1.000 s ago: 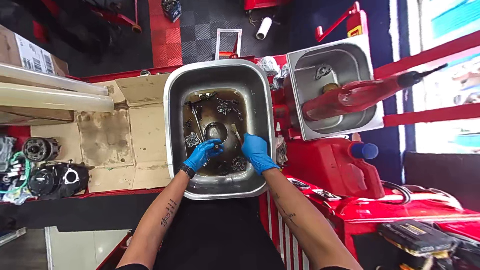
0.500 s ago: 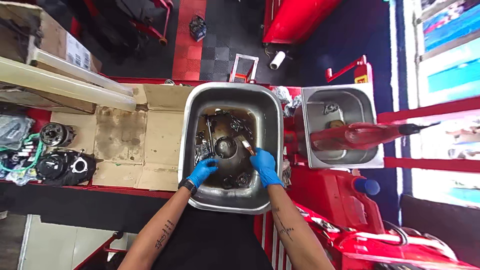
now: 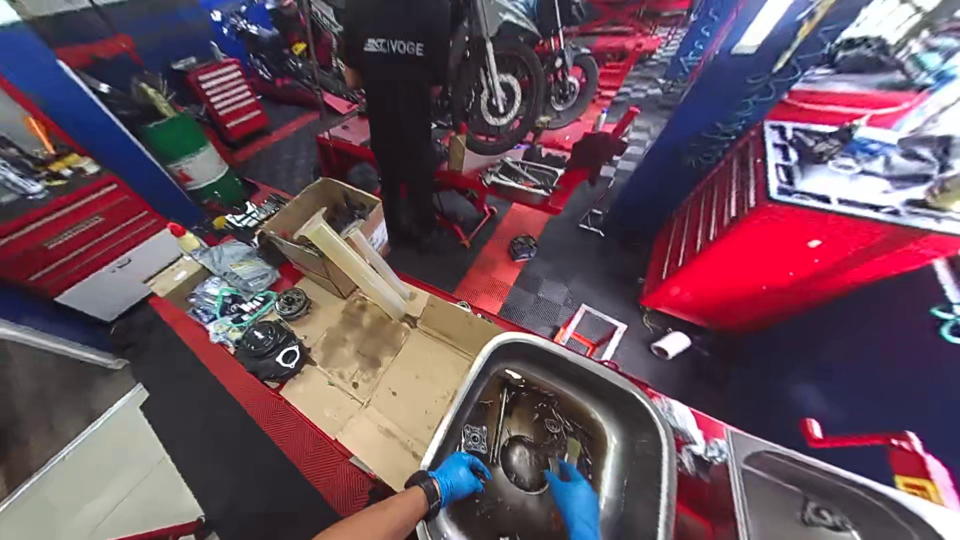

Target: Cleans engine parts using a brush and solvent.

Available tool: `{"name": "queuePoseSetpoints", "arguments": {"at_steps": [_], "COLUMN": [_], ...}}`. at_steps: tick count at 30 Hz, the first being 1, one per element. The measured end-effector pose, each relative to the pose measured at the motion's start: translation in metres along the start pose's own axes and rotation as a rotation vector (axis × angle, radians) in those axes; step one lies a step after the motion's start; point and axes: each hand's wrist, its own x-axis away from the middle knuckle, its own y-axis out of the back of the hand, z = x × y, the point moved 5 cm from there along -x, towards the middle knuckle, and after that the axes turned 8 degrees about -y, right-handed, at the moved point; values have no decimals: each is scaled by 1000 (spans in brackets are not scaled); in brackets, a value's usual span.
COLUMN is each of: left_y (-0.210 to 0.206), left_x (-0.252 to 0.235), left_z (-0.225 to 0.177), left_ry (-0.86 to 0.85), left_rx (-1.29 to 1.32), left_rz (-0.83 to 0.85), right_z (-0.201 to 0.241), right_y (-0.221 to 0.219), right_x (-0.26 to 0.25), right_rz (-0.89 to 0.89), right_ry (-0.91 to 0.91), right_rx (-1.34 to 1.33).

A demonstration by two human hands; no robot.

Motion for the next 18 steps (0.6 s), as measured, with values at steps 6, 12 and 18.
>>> {"name": "queuePoseSetpoints", "arguments": {"at_steps": [6, 12, 18], "left_y": [5, 16, 21], "left_x": [6, 12, 16], "left_z": [-4, -2, -15], "left_ry": [22, -7, -55], "left_rx": [-92, 228, 289], "left_rz": [14, -97, -85], "right_z": [21, 20, -8], "right_y": [-66, -38, -18], "right_x": [19, 8, 17], "right_rz": [49, 14, 162], "right_ry": [353, 399, 513], "right_rx": [628, 619, 514]}}
